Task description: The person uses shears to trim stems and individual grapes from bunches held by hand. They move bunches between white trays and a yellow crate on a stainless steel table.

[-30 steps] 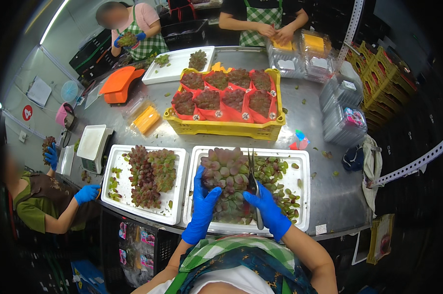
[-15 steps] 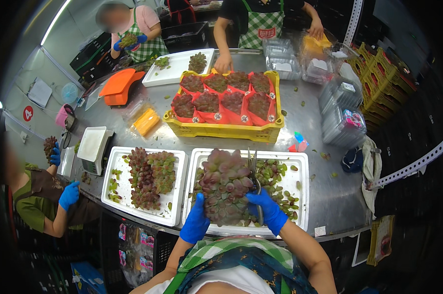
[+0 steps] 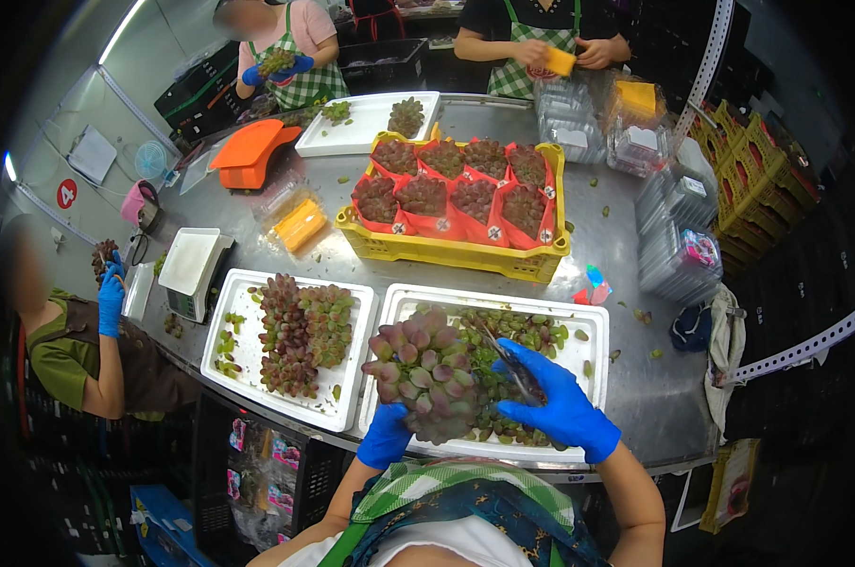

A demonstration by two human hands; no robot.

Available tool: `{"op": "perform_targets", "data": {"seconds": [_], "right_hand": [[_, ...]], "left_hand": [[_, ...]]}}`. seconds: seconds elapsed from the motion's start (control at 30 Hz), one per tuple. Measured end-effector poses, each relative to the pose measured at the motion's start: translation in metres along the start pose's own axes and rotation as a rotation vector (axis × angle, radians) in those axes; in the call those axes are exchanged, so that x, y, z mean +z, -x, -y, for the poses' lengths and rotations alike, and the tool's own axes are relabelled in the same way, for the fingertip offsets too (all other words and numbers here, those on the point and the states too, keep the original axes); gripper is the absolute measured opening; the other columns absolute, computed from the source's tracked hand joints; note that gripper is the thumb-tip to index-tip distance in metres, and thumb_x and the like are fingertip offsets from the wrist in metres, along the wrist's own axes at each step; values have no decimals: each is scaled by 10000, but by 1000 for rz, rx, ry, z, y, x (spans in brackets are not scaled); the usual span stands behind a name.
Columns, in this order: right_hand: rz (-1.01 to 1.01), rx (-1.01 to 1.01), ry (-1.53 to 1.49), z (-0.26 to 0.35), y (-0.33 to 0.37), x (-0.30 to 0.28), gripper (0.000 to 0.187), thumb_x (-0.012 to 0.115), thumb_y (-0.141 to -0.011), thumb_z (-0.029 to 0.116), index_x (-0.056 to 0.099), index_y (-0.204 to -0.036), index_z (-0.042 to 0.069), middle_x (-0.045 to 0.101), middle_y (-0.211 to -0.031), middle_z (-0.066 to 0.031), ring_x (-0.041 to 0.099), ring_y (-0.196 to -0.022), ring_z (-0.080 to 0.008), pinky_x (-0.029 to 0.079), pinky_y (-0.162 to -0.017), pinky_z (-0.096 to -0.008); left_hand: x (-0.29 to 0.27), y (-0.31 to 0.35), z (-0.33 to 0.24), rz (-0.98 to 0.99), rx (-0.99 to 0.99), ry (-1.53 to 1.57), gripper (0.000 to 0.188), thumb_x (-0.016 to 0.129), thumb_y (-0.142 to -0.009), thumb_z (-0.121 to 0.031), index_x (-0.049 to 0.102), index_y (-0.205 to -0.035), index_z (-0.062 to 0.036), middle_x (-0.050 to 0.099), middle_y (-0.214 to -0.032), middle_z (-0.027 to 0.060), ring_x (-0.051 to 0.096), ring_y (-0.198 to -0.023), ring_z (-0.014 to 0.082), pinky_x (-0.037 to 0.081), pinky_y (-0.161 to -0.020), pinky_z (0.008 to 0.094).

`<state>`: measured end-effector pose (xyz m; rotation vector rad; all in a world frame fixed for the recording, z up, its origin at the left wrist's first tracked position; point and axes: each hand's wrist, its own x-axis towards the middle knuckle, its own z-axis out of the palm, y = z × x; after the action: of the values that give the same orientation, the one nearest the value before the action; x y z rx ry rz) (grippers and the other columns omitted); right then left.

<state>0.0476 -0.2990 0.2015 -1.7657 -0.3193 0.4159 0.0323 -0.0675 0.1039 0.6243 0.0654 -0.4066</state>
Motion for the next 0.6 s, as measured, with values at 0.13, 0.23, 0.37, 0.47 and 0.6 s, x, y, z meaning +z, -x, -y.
{"op": "perform_targets", "data": {"seconds": [0.13,0.23,0.37,0.47,0.6], "right_hand": [[2,55,-169,-9,8,7,692,669,-751,155,309,-1337,73,458,-1251,-114,428,-1161,-190,324,-976,-318],[-40,12,-260,-12,8,26,710,674,-745,150,298,-1340,64,415,-1288,-100,373,-1200,-183,286,-1001,-320],[-134,19,-321,-26,6,42,738,675,-732,138,276,-1343,32,385,-1311,-94,353,-1206,-173,275,-1005,-311],[-160,120,-497,-19,0,42,703,659,-727,138,305,-1322,19,411,-1287,-97,403,-1168,-176,309,-984,-310],[-122,91,-829,-69,-13,36,673,652,-712,147,341,-1298,31,472,-1225,-100,455,-1131,-213,358,-964,-346]], "left_hand": [[17,-15,-12,120,127,-238,640,621,-742,-193,309,-1287,-72,447,-1208,99,461,-1111,230,417,-915,352],[27,-17,-18,186,249,-477,675,647,-724,-154,298,-1295,-71,432,-1221,96,450,-1121,228,407,-927,349],[37,-18,-18,184,385,-666,726,681,-700,-102,282,-1306,-71,411,-1238,92,436,-1136,225,394,-943,344],[35,-18,-12,61,467,-726,800,721,-670,-67,259,-1323,-68,374,-1261,95,409,-1159,221,374,-962,341],[59,-21,-11,-46,521,-969,853,752,-664,-118,238,-1343,-64,327,-1279,122,371,-1189,228,352,-972,344]]}}
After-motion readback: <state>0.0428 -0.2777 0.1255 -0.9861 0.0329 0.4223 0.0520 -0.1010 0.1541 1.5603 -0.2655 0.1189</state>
